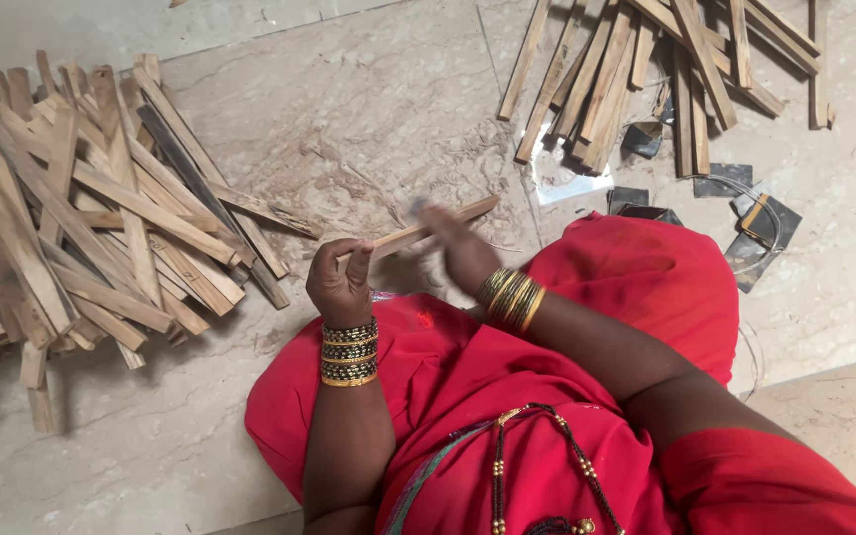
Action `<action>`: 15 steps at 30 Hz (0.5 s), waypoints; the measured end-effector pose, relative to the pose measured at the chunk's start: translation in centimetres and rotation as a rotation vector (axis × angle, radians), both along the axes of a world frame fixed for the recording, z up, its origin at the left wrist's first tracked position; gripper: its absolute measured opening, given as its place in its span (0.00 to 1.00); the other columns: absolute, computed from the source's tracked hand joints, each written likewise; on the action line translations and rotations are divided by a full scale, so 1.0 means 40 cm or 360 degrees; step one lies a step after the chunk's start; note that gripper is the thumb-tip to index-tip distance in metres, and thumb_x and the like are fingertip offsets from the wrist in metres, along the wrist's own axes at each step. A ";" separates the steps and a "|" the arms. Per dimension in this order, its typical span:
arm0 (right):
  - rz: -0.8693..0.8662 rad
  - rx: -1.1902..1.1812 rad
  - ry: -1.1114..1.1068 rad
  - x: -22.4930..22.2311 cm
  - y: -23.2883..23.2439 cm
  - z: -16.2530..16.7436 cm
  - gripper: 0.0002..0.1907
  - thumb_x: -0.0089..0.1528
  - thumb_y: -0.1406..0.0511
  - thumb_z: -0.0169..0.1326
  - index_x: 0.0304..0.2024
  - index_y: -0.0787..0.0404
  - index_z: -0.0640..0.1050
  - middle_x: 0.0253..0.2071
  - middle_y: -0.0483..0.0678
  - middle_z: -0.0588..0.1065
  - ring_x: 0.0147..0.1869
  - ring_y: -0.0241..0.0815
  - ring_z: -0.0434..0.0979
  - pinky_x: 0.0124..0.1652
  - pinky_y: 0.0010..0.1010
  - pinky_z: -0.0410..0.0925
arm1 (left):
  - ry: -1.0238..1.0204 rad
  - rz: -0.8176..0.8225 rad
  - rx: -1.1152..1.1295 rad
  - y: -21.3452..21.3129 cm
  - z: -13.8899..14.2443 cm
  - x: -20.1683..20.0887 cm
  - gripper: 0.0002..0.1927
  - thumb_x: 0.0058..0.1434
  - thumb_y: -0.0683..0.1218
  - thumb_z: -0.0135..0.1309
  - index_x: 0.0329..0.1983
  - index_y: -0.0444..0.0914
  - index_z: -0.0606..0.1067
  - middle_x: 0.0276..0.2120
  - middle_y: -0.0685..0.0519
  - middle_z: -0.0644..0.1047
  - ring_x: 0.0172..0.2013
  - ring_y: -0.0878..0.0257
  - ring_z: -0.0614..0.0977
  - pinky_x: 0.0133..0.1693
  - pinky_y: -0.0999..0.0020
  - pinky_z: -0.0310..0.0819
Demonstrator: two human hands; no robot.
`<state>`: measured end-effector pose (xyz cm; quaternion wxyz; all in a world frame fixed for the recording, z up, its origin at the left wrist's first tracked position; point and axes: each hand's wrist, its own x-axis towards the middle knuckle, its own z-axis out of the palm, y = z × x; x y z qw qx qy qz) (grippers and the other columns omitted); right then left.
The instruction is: The person sits on the floor and smooths thin wooden sticks one at a time, rubbing each stick against a small dark abrasive pad and placing finished sticks into a pile. They repeatedly pick up new sticks from a heap and work them by hand.
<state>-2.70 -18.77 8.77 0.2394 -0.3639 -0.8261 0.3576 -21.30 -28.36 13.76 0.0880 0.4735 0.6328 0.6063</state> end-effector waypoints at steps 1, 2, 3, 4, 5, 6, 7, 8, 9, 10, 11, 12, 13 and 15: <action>-0.0174 -0.0318 -0.0125 0.025 0.034 -0.041 0.20 0.73 0.66 0.35 0.64 0.57 0.72 0.59 0.57 0.76 0.54 0.51 0.79 0.58 0.38 0.69 | 0.0019 -0.0012 -0.0007 -0.003 0.002 0.003 0.12 0.67 0.50 0.63 0.39 0.37 0.77 0.34 0.51 0.81 0.37 0.59 0.84 0.43 0.66 0.78; -0.0263 -0.0371 -0.0170 0.060 0.074 -0.078 0.20 0.71 0.65 0.37 0.62 0.57 0.74 0.56 0.56 0.77 0.54 0.50 0.80 0.56 0.36 0.69 | 0.0030 -0.0050 0.0004 -0.005 0.004 0.007 0.13 0.66 0.50 0.64 0.39 0.37 0.76 0.34 0.51 0.81 0.37 0.58 0.84 0.42 0.66 0.78; -0.0355 -0.0423 -0.0213 0.088 0.110 -0.109 0.20 0.70 0.63 0.38 0.60 0.57 0.75 0.52 0.55 0.79 0.54 0.50 0.80 0.55 0.35 0.69 | 0.0043 -0.0093 0.0018 -0.005 0.006 0.012 0.13 0.66 0.50 0.64 0.39 0.37 0.76 0.34 0.51 0.81 0.37 0.58 0.83 0.41 0.66 0.78; -0.0506 -0.0687 -0.0106 0.101 0.137 -0.133 0.20 0.73 0.62 0.37 0.58 0.58 0.77 0.50 0.57 0.79 0.53 0.50 0.80 0.54 0.35 0.71 | 0.0058 -0.0136 0.0038 -0.003 0.008 0.015 0.14 0.65 0.51 0.65 0.38 0.37 0.76 0.34 0.50 0.80 0.37 0.58 0.83 0.41 0.66 0.77; -0.0651 -0.0950 0.0007 0.107 0.156 -0.145 0.21 0.75 0.60 0.35 0.55 0.60 0.79 0.48 0.58 0.80 0.51 0.51 0.81 0.54 0.36 0.72 | 0.0073 -0.0143 0.0069 -0.001 0.011 0.020 0.14 0.65 0.51 0.65 0.39 0.36 0.76 0.35 0.50 0.80 0.37 0.57 0.83 0.41 0.65 0.77; -0.0788 -0.1212 0.0124 0.107 0.163 -0.145 0.24 0.78 0.59 0.34 0.53 0.61 0.81 0.46 0.60 0.81 0.50 0.52 0.81 0.53 0.36 0.73 | 0.0090 -0.0147 0.0103 0.001 0.015 0.023 0.15 0.64 0.51 0.65 0.40 0.36 0.76 0.35 0.50 0.80 0.38 0.57 0.83 0.42 0.65 0.77; -0.0753 -0.1395 0.0277 0.101 0.155 -0.132 0.25 0.79 0.58 0.35 0.53 0.65 0.81 0.48 0.62 0.80 0.51 0.54 0.80 0.53 0.37 0.73 | 0.0107 -0.0147 0.0137 0.004 0.018 0.026 0.15 0.64 0.51 0.65 0.40 0.36 0.76 0.35 0.49 0.80 0.38 0.56 0.83 0.42 0.65 0.77; -0.0711 -0.1576 0.0429 0.086 0.135 -0.108 0.27 0.79 0.56 0.36 0.54 0.69 0.81 0.49 0.65 0.79 0.51 0.57 0.79 0.53 0.39 0.72 | 0.0111 -0.0126 0.0130 0.006 0.021 0.028 0.15 0.64 0.52 0.65 0.40 0.36 0.76 0.36 0.50 0.80 0.39 0.56 0.83 0.43 0.64 0.78; -0.0665 -0.1757 0.0581 0.063 0.106 -0.075 0.29 0.80 0.55 0.37 0.54 0.73 0.81 0.50 0.68 0.79 0.52 0.59 0.78 0.54 0.40 0.72 | 0.0113 -0.0105 0.0121 0.007 0.023 0.029 0.15 0.64 0.52 0.65 0.40 0.36 0.76 0.36 0.50 0.80 0.40 0.56 0.83 0.43 0.64 0.78; -0.0455 -0.1135 0.0251 0.044 0.065 -0.034 0.21 0.74 0.63 0.37 0.59 0.64 0.78 0.58 0.63 0.75 0.59 0.56 0.75 0.58 0.40 0.68 | 0.0110 -0.0082 0.0105 0.006 0.025 0.033 0.15 0.64 0.52 0.64 0.40 0.37 0.76 0.37 0.50 0.80 0.40 0.56 0.83 0.44 0.63 0.79; -0.0230 -0.0520 -0.0074 0.027 0.012 0.009 0.24 0.69 0.71 0.37 0.63 0.55 0.76 0.66 0.58 0.71 0.66 0.53 0.73 0.63 0.39 0.63 | 0.0104 -0.0080 0.0121 0.006 0.026 0.037 0.15 0.64 0.53 0.64 0.41 0.37 0.77 0.39 0.49 0.80 0.41 0.55 0.83 0.44 0.64 0.80; -0.0037 -0.0327 0.0005 0.008 -0.034 0.049 0.29 0.64 0.76 0.37 0.66 0.56 0.73 0.68 0.59 0.69 0.70 0.54 0.70 0.67 0.41 0.62 | 0.0099 -0.0081 0.0133 0.006 0.027 0.038 0.15 0.65 0.53 0.63 0.41 0.36 0.77 0.40 0.48 0.79 0.43 0.55 0.83 0.44 0.64 0.81; 0.0152 -0.0133 0.0090 -0.003 -0.072 0.084 0.35 0.60 0.81 0.37 0.70 0.58 0.70 0.70 0.59 0.68 0.75 0.55 0.66 0.71 0.43 0.62 | 0.0099 -0.0084 0.0146 0.004 0.027 0.038 0.16 0.66 0.53 0.62 0.42 0.36 0.77 0.42 0.47 0.79 0.44 0.54 0.83 0.44 0.64 0.81; 0.0287 0.0074 0.0080 -0.010 -0.118 0.121 0.38 0.56 0.80 0.43 0.70 0.59 0.64 0.71 0.63 0.63 0.76 0.60 0.61 0.69 0.43 0.61 | 0.0187 -0.0047 0.0175 0.000 0.027 0.046 0.15 0.65 0.53 0.63 0.40 0.36 0.77 0.42 0.47 0.79 0.45 0.54 0.83 0.46 0.62 0.80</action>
